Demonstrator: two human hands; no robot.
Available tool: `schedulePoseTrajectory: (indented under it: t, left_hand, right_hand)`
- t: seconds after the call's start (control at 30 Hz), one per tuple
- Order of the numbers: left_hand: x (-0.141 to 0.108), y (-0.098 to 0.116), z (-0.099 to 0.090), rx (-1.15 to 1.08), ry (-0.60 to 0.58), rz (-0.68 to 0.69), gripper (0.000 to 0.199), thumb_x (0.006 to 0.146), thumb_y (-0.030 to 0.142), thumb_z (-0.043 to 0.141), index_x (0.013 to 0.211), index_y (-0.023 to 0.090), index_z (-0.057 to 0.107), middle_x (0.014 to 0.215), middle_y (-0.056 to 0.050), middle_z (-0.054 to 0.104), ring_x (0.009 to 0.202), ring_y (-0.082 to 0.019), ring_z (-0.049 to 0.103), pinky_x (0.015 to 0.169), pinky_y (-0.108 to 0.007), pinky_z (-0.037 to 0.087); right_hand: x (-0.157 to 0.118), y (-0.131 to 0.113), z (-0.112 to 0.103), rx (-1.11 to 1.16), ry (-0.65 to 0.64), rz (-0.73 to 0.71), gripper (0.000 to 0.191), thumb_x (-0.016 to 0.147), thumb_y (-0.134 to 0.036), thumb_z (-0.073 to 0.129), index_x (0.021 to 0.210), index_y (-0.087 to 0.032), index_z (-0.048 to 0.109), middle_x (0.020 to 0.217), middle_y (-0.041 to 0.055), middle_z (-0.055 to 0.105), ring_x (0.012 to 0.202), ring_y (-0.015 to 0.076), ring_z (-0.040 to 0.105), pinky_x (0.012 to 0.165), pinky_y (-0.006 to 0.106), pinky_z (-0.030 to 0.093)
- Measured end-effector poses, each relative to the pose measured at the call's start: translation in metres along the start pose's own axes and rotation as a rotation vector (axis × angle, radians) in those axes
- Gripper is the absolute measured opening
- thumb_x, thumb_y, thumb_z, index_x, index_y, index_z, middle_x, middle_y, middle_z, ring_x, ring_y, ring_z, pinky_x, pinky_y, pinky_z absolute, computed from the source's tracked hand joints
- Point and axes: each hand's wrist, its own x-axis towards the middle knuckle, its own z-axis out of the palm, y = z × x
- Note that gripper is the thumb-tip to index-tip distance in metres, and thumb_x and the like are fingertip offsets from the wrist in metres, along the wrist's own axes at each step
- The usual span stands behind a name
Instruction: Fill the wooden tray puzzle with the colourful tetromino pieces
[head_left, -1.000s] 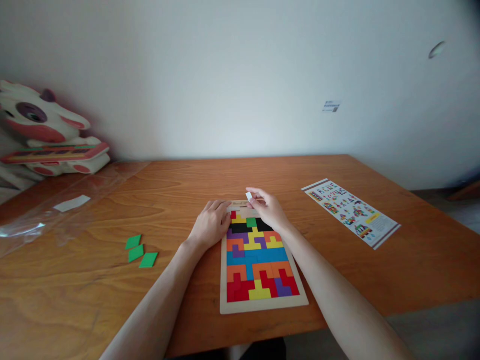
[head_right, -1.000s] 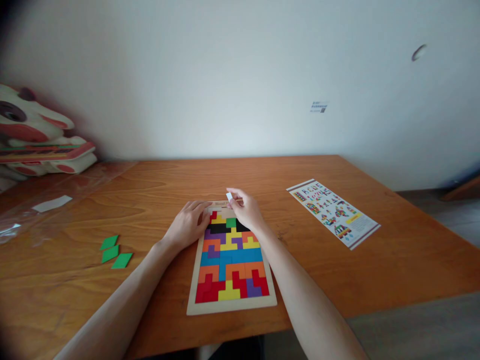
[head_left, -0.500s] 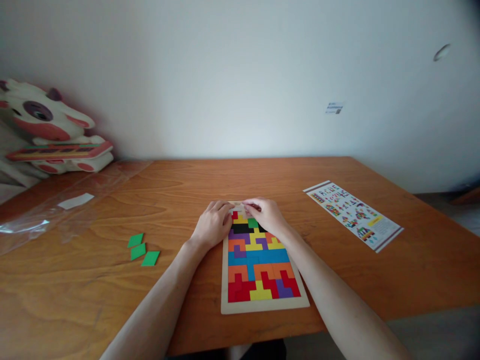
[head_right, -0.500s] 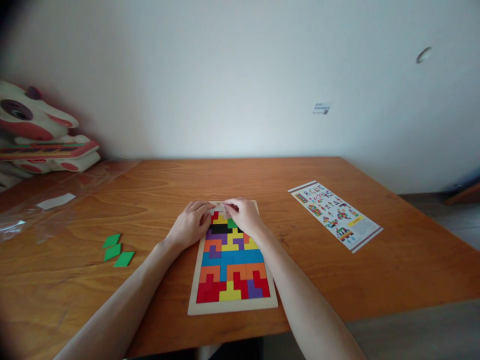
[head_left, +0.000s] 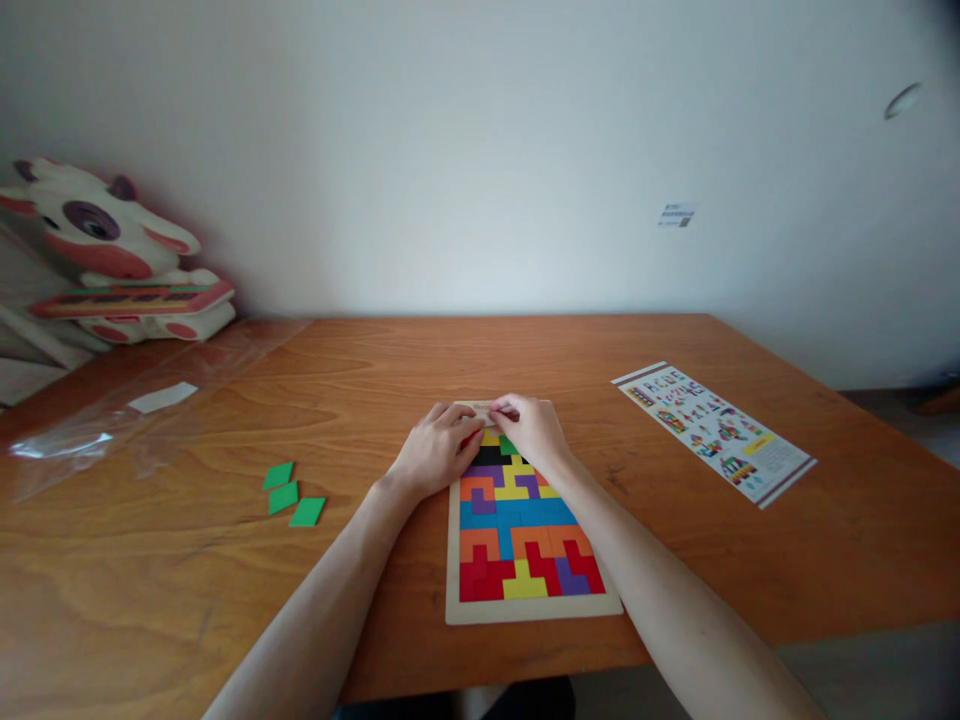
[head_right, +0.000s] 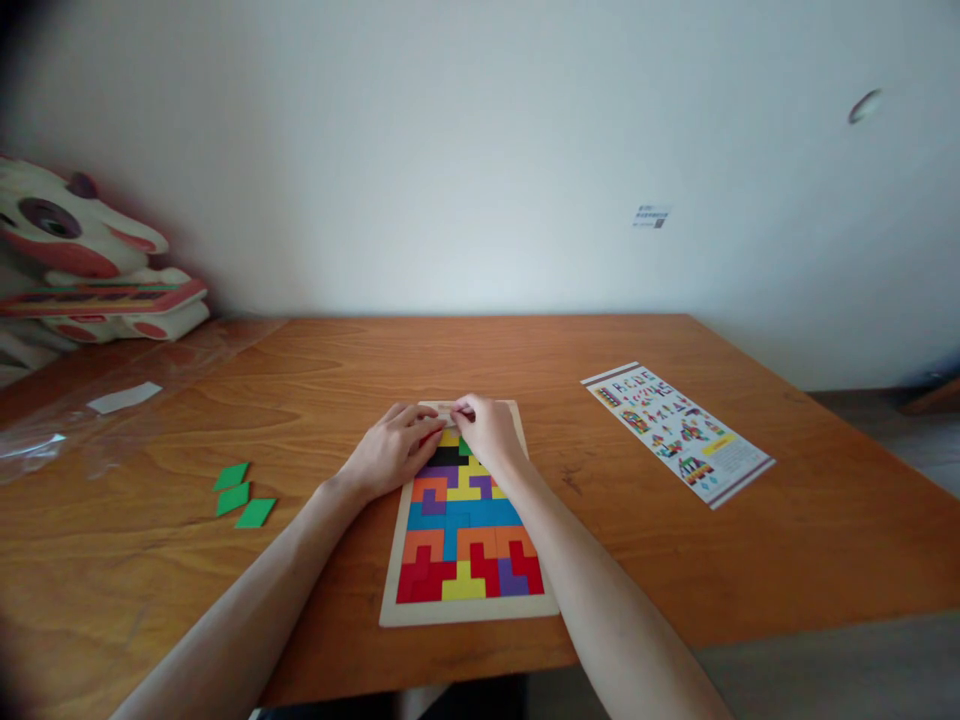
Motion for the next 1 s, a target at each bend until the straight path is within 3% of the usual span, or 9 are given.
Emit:
schedulePoseTrajectory:
  t: [0.2, 0.37, 0.53, 0.73, 1.0]
  left_hand:
    - [0.000, 0.001, -0.002, 0.047, -0.054, -0.006, 0.029, 0.097, 0.031, 0.045, 0.110, 0.024, 0.070, 0.119, -0.010, 0.062, 0.107, -0.023, 0.056, 0.095, -0.042, 0.048]
    - [0.000, 0.002, -0.003, 0.048, -0.058, -0.009, 0.030, 0.097, 0.032, 0.045, 0.109, 0.022, 0.071, 0.116, -0.010, 0.064, 0.105, -0.024, 0.057, 0.094, -0.042, 0.049]
    - [0.000, 0.001, -0.001, 0.018, -0.044, -0.003, 0.029, 0.097, 0.030, 0.045, 0.110, 0.022, 0.070, 0.114, -0.010, 0.066, 0.105, -0.023, 0.058, 0.094, -0.042, 0.050]
    - [0.001, 0.003, -0.003, 0.048, -0.053, -0.022, 0.028, 0.097, 0.031, 0.046, 0.110, 0.023, 0.068, 0.111, -0.009, 0.066, 0.103, -0.022, 0.058, 0.093, -0.039, 0.050]
    - [0.001, 0.003, -0.004, 0.083, -0.052, 0.003, 0.030, 0.097, 0.029, 0.044, 0.111, 0.020, 0.068, 0.119, -0.009, 0.066, 0.107, -0.024, 0.057, 0.095, -0.043, 0.050]
  right_hand:
    - [0.001, -0.001, -0.008, -0.141, -0.076, -0.085, 0.013, 0.085, -0.017, 0.064, 0.088, -0.024, 0.074, 0.087, 0.0025, 0.077, 0.082, 0.0186, 0.072, 0.077, 0.030, 0.055]
    - [0.010, 0.008, -0.043, -0.209, -0.023, -0.080, 0.010, 0.084, -0.022, 0.066, 0.089, -0.021, 0.074, 0.090, 0.0059, 0.074, 0.077, 0.0182, 0.069, 0.073, 0.030, 0.053]
    - [0.008, 0.023, -0.073, -0.193, -0.200, -0.013, 0.011, 0.080, -0.029, 0.071, 0.086, -0.021, 0.076, 0.085, 0.0048, 0.072, 0.071, 0.0161, 0.065, 0.068, 0.028, 0.049]
    - [0.008, 0.027, -0.066, -0.185, -0.317, -0.009, 0.016, 0.079, -0.029, 0.073, 0.092, -0.020, 0.076, 0.086, 0.0053, 0.068, 0.074, 0.0155, 0.063, 0.069, 0.027, 0.047]
    - [0.004, 0.018, -0.059, -0.116, -0.328, 0.069, 0.018, 0.078, -0.033, 0.073, 0.085, -0.017, 0.070, 0.077, 0.0030, 0.068, 0.069, 0.0143, 0.062, 0.066, 0.027, 0.047]
